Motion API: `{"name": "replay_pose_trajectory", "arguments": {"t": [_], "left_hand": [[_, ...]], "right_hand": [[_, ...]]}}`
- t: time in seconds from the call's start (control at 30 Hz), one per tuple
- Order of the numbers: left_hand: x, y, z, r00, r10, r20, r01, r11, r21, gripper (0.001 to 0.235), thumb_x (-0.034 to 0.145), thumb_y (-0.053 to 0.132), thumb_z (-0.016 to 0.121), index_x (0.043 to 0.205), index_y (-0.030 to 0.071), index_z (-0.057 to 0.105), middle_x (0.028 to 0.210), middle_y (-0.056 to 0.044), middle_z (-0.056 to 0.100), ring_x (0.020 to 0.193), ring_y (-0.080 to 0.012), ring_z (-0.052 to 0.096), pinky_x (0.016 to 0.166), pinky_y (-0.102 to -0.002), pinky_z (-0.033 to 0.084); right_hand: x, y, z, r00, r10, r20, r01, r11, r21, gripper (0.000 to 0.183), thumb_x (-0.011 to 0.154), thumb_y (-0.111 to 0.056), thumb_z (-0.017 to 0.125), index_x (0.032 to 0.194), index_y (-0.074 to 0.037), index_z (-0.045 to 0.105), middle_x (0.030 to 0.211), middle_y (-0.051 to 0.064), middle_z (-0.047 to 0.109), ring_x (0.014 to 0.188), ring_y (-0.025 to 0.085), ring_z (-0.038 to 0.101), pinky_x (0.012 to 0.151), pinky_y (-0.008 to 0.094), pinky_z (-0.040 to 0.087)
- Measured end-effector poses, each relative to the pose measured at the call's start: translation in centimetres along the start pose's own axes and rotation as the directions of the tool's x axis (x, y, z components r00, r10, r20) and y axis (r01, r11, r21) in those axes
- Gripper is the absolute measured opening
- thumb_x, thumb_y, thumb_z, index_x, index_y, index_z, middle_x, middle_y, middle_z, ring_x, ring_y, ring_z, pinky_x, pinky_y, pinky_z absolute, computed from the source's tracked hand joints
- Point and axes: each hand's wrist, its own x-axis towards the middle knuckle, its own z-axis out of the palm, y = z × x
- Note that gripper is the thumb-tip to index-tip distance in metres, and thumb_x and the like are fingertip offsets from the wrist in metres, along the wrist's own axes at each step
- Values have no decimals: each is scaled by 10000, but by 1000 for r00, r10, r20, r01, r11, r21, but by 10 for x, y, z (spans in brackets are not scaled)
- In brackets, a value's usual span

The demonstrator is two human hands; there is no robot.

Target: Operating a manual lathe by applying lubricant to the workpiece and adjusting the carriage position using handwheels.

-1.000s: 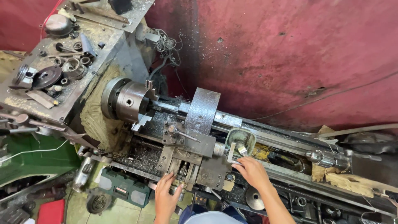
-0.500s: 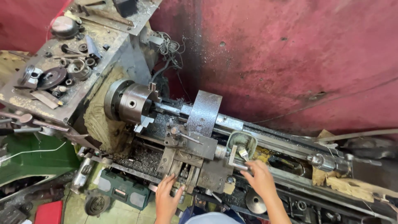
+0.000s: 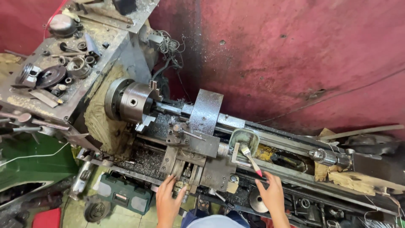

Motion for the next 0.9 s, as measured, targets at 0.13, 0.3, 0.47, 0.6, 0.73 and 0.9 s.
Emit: {"name": "replay_pose_trajectory", "arguments": {"t": [0.13,0.3,0.47,0.6,0.73,0.9], "left_hand": [[-16,-37,3,988,-155,-15,155,988,12,554,940,510,552,1383,179,586,1432,15,588,1281,-170,562,1117,-468,417],[-34,-85,21,957,-282,70,269,951,153,419,932,357,425,1288,239,614,1225,-65,613,1211,-303,570,1014,-484,442],[-23,-74,17,820,-497,285,475,868,146,420,939,389,356,1251,174,538,1287,-229,660,1172,-462,611,964,-533,439],[-19,-65,4,812,-477,336,466,877,118,447,949,417,360,1138,113,628,1233,-270,683,1198,-459,597,998,-481,437],[-21,-52,-10,807,-475,352,470,876,105,394,910,422,397,886,113,640,1067,-161,793,1070,-420,654,930,-467,453],[-19,-36,-24,728,-553,405,521,830,197,472,933,545,427,846,127,628,947,-155,737,937,-328,665,791,-378,447]], "right_hand": [[-4,19,7,999,7,-42,-6,1000,12,622,885,-401,694,1438,-141,578,1347,72,586,1174,212,657,997,374,500],[-4,44,19,999,20,-48,-16,997,74,632,876,-395,707,1436,-127,589,1341,80,613,1075,217,693,912,358,536],[-16,22,13,996,93,1,-92,986,136,602,893,-364,689,1442,-138,587,1335,79,610,1098,213,683,958,359,546],[-7,56,37,997,14,-80,0,985,174,563,848,-353,738,1359,-136,644,1262,90,641,968,204,719,948,340,546],[-24,51,37,998,56,-42,-49,985,168,566,861,-359,724,1381,-151,646,1293,53,651,998,187,720,972,337,524],[-44,47,31,992,125,13,-125,977,172,576,874,-374,708,1403,-161,626,1299,47,651,991,193,723,965,349,524]]}}
